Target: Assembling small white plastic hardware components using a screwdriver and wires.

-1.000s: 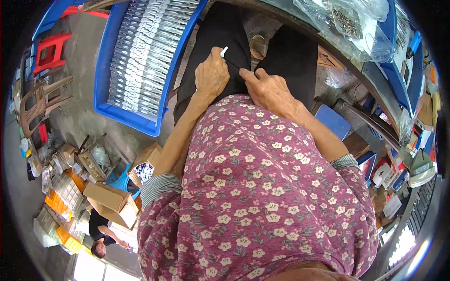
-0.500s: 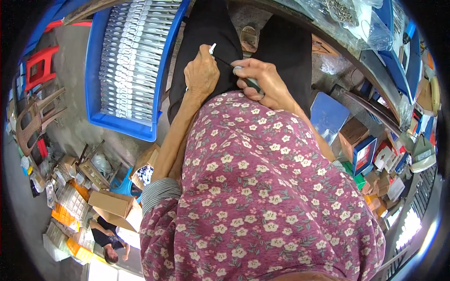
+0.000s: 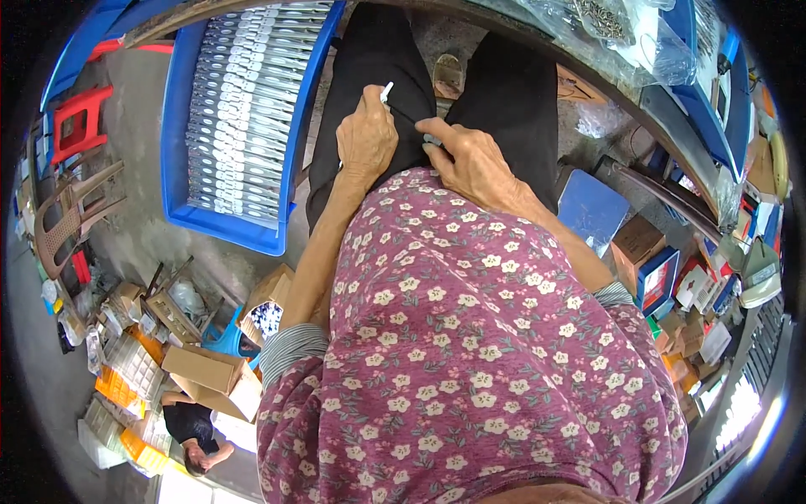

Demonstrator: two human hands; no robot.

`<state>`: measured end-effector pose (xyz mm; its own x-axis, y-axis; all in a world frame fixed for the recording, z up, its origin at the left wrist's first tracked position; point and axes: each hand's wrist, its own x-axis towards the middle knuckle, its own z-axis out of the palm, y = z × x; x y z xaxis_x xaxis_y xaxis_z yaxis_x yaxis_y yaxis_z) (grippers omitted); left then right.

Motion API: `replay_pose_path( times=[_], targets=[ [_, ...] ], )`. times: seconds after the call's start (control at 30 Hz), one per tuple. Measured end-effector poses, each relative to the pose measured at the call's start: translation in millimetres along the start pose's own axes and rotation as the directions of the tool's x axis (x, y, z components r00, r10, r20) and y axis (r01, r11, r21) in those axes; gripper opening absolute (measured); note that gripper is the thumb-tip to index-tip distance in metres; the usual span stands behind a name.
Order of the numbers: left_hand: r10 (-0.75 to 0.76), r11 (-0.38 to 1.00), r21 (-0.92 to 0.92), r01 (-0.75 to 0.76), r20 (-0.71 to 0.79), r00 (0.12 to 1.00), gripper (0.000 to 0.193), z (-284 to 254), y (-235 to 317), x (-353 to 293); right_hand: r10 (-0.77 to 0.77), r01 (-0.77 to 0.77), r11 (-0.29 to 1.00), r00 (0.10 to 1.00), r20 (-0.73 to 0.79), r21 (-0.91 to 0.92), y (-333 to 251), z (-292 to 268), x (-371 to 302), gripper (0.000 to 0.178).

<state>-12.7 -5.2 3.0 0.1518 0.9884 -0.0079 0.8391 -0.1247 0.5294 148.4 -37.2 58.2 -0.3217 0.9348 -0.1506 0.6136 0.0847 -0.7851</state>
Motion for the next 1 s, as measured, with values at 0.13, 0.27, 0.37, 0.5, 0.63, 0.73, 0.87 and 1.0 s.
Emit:
replay_pose_path(
  times=[0.13,0.27,0.37,0.5,0.63,0.73,0.87,1.0],
  targets=[
    [-0.005,1.0,-0.013,0.005,0.008,1.0,0.017,1,-5,1,0.163,-0.172,0.978,0.983,0.084,0.118,-12,-6,4,0.022],
    [-0.001,1.0,-0.031,0.002,0.027,1.0,0.017,0,-6,3,0.207,-0.212,0.943,0.977,0.048,0.257,-6,3,5,0.025],
    [-0.031,0.999,-0.004,0.032,0.052,0.998,0.017,2,-5,3,0.296,-0.285,0.844,0.954,0.05,0.454,-5,5,7,0.026],
    [-0.036,0.999,0.006,0.036,0.058,0.998,0.016,4,-7,5,0.512,-0.521,0.406,0.81,0.286,0.751,-8,0,13,0.028],
    [-0.019,1.0,0.022,0.019,0.02,1.0,0.016,5,-7,7,0.454,-0.555,-0.116,0.708,0.541,0.824,0,-6,11,0.034],
    [-0.024,1.0,0.001,0.024,0.026,0.999,0.016,4,-2,6,0.471,-0.547,0.209,0.783,0.407,0.81,-4,-7,10,0.034],
    [-0.054,0.998,-0.019,0.055,0.04,0.998,0.014,-1,-6,5,0.363,-0.46,0.596,0.885,0.29,0.658,1,-5,4,0.033],
    [-0.108,0.993,-0.05,0.11,0.044,0.993,0.013,-4,-5,8,0.304,-0.391,0.659,0.92,0.247,0.642,3,-2,2,0.032]
  ],
)
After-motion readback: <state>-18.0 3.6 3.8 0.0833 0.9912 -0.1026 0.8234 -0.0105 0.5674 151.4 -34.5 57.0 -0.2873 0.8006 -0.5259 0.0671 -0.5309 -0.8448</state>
